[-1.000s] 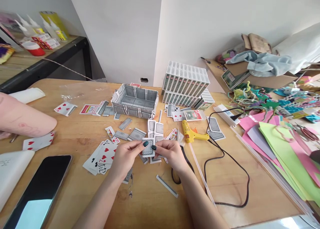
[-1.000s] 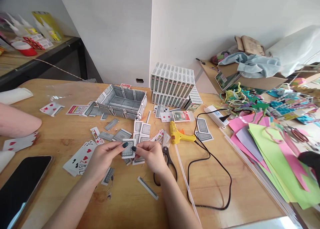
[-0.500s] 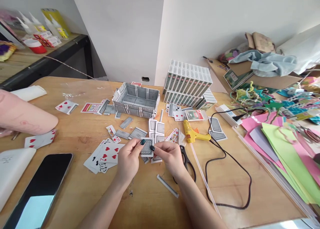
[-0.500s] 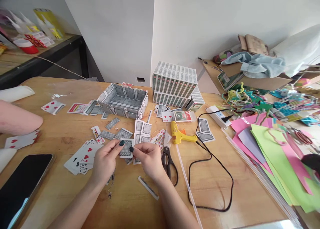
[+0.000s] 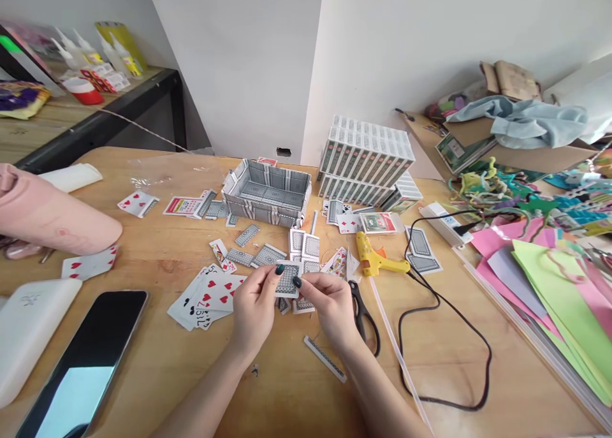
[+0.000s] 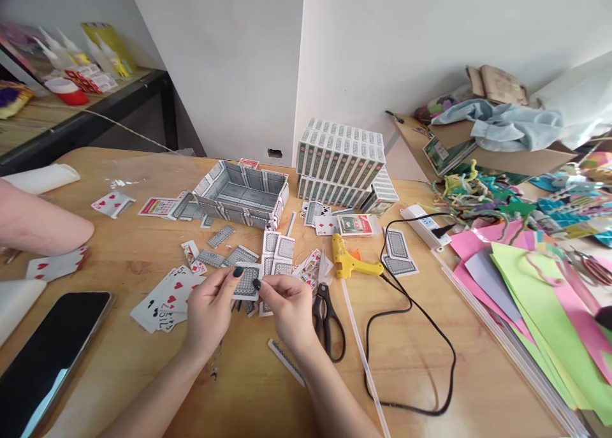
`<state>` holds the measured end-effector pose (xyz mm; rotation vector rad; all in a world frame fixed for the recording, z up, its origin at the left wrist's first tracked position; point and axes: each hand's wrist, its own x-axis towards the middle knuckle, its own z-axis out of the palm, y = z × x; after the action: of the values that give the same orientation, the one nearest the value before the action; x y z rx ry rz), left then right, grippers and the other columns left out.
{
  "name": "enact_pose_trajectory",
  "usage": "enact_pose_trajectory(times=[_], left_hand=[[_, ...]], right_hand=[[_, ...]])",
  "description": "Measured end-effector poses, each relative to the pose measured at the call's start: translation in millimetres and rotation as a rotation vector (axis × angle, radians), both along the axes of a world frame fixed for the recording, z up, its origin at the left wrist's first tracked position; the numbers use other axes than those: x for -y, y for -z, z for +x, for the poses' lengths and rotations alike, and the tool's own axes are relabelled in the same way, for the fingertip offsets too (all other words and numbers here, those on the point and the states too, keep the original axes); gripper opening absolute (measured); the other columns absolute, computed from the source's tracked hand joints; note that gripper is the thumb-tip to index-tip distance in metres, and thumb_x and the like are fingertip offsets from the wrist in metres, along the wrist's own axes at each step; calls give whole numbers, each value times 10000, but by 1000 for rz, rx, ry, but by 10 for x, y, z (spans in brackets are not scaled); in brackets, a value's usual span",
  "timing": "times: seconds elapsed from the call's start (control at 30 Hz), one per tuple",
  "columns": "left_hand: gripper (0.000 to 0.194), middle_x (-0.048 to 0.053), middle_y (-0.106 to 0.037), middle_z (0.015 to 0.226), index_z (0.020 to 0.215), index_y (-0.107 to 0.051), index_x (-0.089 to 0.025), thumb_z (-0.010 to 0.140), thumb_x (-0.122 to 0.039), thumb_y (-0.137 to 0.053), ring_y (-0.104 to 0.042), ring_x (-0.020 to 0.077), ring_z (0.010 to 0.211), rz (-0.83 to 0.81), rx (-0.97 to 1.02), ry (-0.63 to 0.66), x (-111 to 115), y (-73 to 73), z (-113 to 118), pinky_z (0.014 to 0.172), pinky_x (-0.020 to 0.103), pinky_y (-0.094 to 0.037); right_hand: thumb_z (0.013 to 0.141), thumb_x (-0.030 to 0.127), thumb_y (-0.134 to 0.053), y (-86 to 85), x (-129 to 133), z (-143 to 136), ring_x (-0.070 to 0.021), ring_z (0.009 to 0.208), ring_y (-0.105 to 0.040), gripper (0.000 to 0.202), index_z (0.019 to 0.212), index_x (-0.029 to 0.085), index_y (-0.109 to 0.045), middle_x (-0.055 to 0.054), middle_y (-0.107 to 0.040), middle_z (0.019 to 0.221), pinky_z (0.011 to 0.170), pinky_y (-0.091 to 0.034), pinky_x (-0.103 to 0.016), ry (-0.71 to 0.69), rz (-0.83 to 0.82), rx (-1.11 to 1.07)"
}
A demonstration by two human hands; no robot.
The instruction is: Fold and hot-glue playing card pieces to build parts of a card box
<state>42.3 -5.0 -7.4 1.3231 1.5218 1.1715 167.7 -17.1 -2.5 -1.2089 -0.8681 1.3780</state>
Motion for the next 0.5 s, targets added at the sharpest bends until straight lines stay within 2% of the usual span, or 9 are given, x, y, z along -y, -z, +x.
enact_pose_trajectory(times=[0.1,0.2,0.33,0.5], left_hand=[[356,-54,-306,506,565,-354,-203,853,-401,-418,-309,101,488,-34,-1,107,-7,-8,-11,463,217,-275],[370,-54,-272,511,550,-290,-207,850,-381,-417,-278,101,488,17,-97,186,-2,-38,-20,473,226,-256],[352,-46,-323,493,542,-327,-206,856,-347,-402,-305,102,477,16,-140,244,1,-97,-21,474,230,-264],[366,-49,-348,447,531,-382,-205,870,-344,-395,-330,96,429,-53,-38,316,-2,-129,-15,438,228,-265]], right_hand=[[679,318,-697,0,-19,19,-127,537,-531,152,653,168,-701,-9,-627,562,539,-434,-247,34,-22,-26],[656,339,-709,-6,-31,38,-129,537,-526,169,644,172,-691,-5,-612,554,545,-439,-254,61,-50,-26],[646,357,-711,-7,-39,56,-130,535,-524,190,635,169,-682,-3,-599,544,546,-441,-256,61,-64,-33],[690,322,-692,11,-38,54,-121,531,-528,189,604,156,-658,-5,-595,556,563,-439,-260,27,-33,-124]])
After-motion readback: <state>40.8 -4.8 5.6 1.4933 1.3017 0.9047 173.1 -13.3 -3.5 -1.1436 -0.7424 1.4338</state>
